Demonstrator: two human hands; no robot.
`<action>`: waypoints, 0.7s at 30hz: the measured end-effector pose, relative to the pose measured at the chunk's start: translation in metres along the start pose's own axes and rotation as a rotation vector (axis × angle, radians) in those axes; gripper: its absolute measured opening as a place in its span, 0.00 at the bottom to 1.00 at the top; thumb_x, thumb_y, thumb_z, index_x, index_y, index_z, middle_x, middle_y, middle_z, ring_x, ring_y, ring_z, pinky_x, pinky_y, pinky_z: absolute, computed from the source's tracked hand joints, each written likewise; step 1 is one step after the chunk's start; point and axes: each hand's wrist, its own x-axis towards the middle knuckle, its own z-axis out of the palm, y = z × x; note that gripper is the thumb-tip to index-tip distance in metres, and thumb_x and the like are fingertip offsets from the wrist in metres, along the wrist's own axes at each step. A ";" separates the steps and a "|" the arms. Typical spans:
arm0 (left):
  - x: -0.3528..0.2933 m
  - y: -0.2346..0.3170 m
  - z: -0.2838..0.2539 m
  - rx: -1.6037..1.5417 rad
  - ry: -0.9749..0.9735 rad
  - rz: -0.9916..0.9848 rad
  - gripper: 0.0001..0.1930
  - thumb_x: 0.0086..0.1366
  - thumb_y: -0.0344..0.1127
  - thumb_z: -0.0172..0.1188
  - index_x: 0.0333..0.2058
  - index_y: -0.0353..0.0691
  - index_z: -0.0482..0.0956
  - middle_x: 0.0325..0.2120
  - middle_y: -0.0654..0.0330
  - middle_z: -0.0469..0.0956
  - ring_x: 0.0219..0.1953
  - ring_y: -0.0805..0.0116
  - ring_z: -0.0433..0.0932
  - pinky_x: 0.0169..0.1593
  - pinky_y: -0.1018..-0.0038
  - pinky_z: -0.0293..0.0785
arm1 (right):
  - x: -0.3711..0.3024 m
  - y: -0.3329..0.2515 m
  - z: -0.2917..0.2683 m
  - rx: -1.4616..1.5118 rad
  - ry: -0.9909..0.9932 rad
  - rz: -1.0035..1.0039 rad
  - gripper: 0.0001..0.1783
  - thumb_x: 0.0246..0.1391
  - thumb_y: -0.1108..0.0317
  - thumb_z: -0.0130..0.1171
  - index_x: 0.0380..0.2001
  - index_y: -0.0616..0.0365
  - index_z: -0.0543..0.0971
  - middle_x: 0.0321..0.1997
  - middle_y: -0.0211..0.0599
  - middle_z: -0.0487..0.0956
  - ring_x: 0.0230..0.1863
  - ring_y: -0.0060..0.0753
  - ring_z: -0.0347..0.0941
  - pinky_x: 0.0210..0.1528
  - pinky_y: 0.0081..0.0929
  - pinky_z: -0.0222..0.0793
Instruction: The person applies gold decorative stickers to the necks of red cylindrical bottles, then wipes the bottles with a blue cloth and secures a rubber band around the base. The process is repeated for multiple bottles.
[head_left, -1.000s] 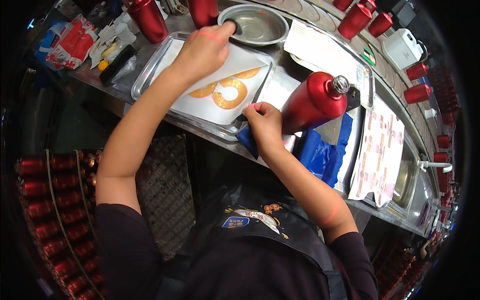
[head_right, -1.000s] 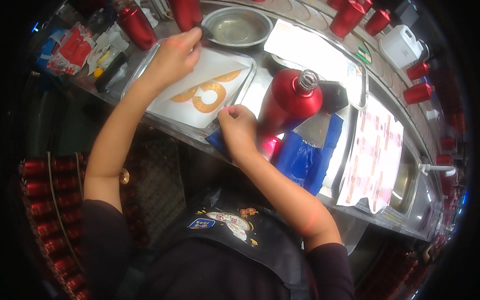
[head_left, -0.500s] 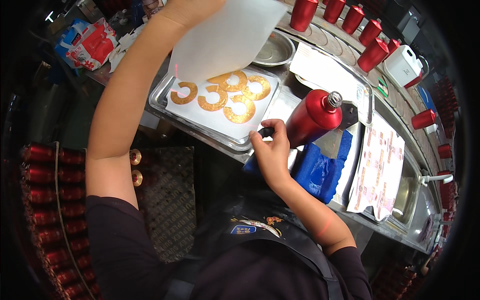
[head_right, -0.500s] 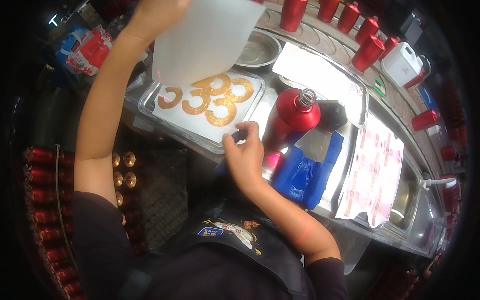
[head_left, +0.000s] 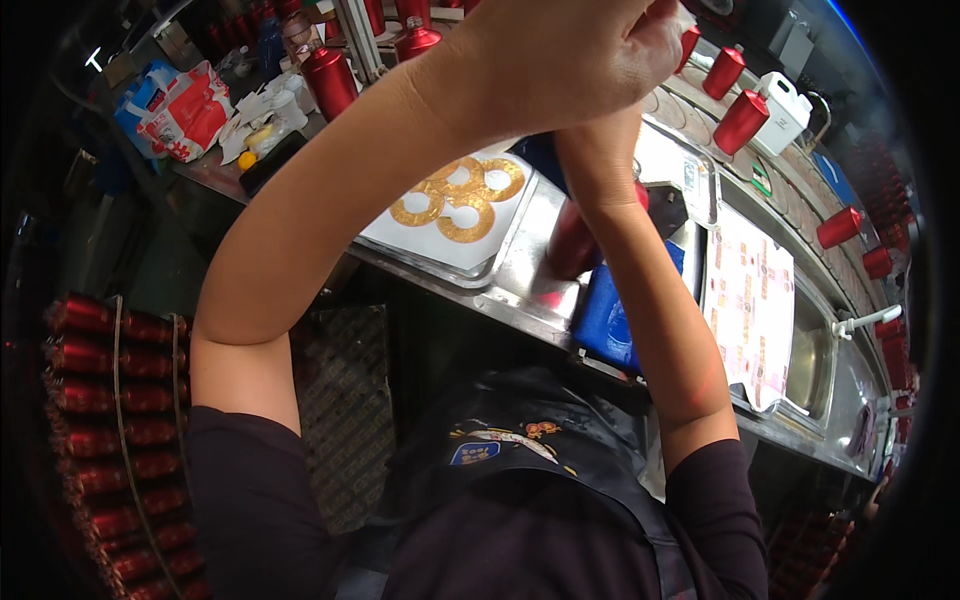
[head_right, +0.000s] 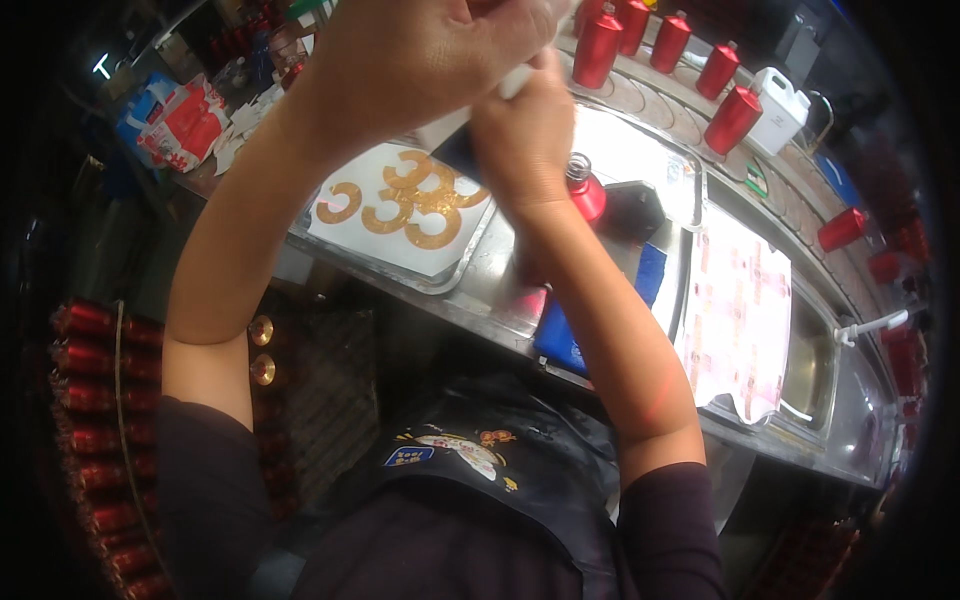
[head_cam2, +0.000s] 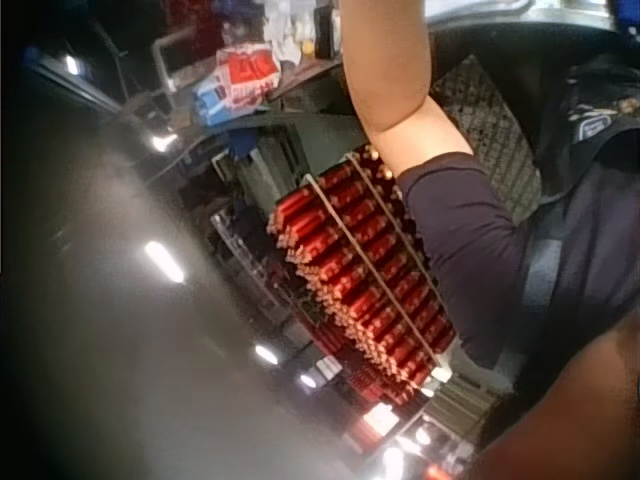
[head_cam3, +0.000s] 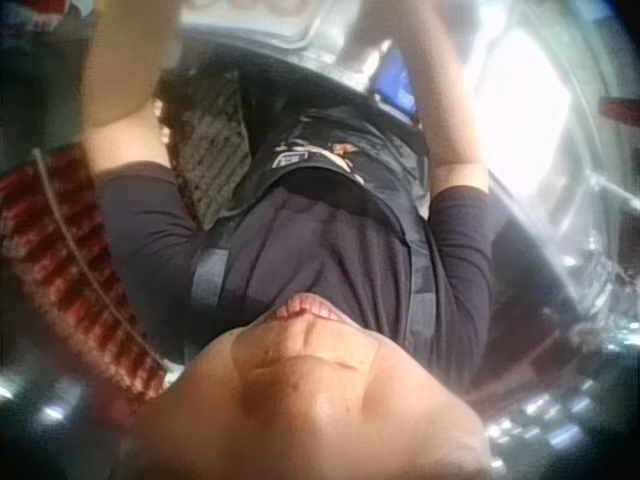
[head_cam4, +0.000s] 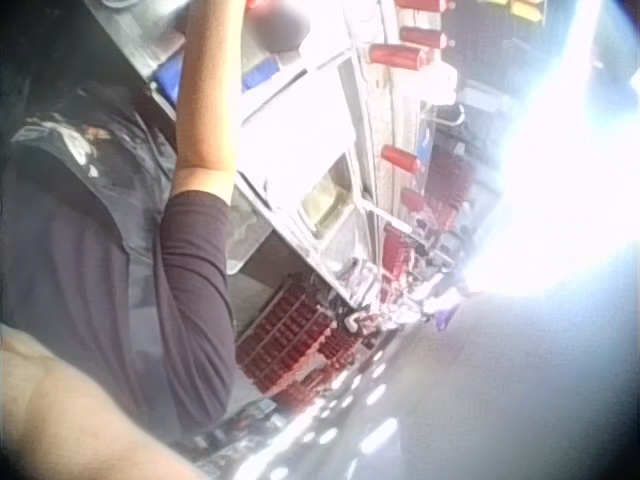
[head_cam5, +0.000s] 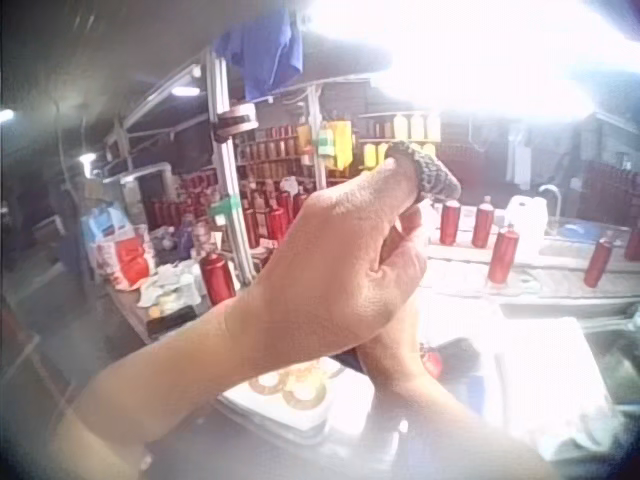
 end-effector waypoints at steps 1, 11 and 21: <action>-0.007 -0.005 0.004 -0.062 0.049 -0.035 0.09 0.61 0.27 0.61 0.36 0.31 0.70 0.22 0.53 0.76 0.28 0.66 0.81 0.33 0.68 0.77 | 0.005 0.007 -0.011 0.009 0.053 -0.010 0.22 0.55 0.63 0.62 0.51 0.64 0.75 0.37 0.55 0.84 0.40 0.51 0.83 0.46 0.41 0.75; -0.251 -0.129 -0.020 0.782 -0.364 -1.318 0.38 0.50 0.52 0.74 0.54 0.33 0.73 0.48 0.40 0.79 0.53 0.42 0.78 0.57 0.55 0.74 | -0.044 0.036 -0.365 0.236 0.402 0.506 0.24 0.73 0.57 0.46 0.61 0.64 0.73 0.16 0.28 0.70 0.13 0.14 0.63 0.14 0.12 0.54; -0.388 -0.260 -0.052 0.860 -0.695 -1.626 0.64 0.37 0.75 0.73 0.63 0.29 0.66 0.60 0.38 0.73 0.62 0.43 0.73 0.63 0.56 0.70 | -0.424 -0.015 -0.662 0.032 1.593 0.757 0.22 0.58 0.56 0.66 0.22 0.50 0.64 0.12 0.27 0.57 0.12 0.27 0.56 0.17 0.24 0.48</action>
